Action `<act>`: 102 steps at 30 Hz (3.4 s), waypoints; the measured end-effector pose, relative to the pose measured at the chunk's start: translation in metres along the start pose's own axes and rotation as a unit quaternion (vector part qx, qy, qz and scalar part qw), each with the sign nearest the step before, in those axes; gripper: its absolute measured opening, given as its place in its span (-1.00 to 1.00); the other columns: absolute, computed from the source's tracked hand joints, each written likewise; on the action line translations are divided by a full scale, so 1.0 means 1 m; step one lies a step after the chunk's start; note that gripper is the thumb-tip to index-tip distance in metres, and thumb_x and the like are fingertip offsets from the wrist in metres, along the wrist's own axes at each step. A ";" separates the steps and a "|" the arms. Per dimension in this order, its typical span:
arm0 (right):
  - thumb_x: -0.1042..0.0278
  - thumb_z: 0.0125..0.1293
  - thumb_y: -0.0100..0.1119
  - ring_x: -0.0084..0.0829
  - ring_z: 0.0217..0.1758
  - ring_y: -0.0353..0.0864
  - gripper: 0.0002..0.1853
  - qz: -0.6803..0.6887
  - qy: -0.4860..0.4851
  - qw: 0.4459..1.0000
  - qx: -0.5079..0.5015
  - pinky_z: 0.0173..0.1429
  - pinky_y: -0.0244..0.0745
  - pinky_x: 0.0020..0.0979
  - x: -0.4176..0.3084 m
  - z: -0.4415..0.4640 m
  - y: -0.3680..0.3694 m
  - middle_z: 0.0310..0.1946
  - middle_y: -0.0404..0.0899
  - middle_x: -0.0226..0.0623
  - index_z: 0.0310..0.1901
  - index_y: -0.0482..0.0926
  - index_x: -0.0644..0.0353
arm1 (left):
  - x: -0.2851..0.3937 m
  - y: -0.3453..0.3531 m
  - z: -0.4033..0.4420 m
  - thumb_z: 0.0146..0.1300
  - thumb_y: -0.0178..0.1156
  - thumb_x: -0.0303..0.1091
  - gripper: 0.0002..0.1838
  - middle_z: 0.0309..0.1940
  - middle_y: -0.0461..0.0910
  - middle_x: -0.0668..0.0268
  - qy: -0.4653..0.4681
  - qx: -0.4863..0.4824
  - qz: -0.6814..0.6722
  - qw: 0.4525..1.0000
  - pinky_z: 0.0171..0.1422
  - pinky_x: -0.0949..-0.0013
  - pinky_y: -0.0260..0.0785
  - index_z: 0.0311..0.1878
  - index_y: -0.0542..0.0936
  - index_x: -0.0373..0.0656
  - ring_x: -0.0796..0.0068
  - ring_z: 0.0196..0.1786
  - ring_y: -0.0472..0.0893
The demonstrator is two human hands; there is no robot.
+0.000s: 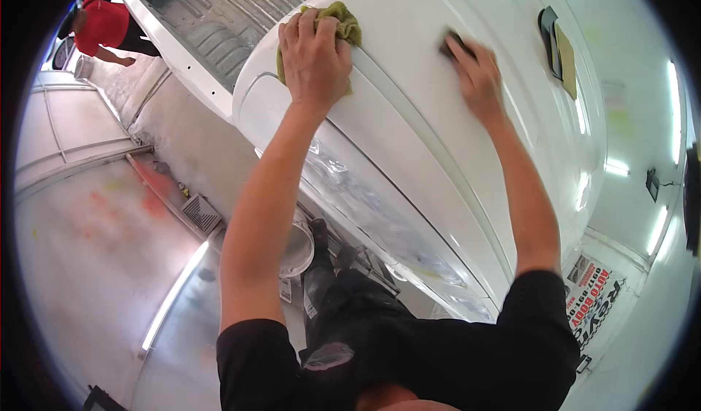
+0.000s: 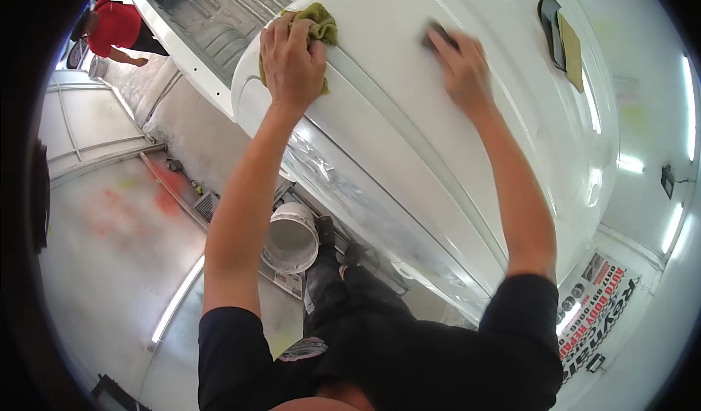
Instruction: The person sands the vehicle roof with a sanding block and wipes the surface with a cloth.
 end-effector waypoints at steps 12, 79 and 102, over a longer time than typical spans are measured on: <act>0.54 0.37 0.26 -0.02 0.08 0.63 -0.56 -0.028 -0.004 1.000 -0.010 0.22 0.58 -0.08 -0.004 0.132 0.088 0.07 0.68 -0.14 0.25 0.75 -0.01 | 0.005 -0.003 -0.004 0.27 0.27 -0.39 -0.70 0.26 0.60 0.04 0.011 -0.003 -0.006 1.000 0.51 -0.07 0.30 0.06 0.69 -0.22 -0.08 0.35 0.49; 0.31 0.49 0.07 0.10 0.22 0.56 -0.72 -0.027 0.166 0.986 -0.003 0.27 0.53 0.15 0.040 0.069 0.043 0.06 0.61 -0.01 0.03 0.77 0.06 | 0.091 0.061 0.011 0.54 0.16 -0.22 -0.58 0.47 0.43 -0.11 0.157 -0.152 0.006 0.976 0.59 -0.22 0.21 0.33 0.54 -0.23 -0.23 0.51 0.37; 0.58 0.29 0.33 0.00 0.11 0.63 -0.62 -0.074 0.153 0.985 0.031 0.30 0.52 -0.06 0.033 -0.192 -0.114 0.05 0.69 -0.09 0.11 0.83 0.06 | 0.086 0.092 0.042 0.50 0.16 -0.02 -0.52 0.40 0.51 0.04 0.138 -0.102 0.044 0.984 0.58 -0.02 0.23 0.32 0.59 -0.09 -0.07 0.46 0.44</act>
Point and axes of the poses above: each hand's wrist, its own z-axis towards the middle knuckle, its own y-axis out of the palm, x = y × z, the point moved 8 cm from there along z, towards the middle knuckle
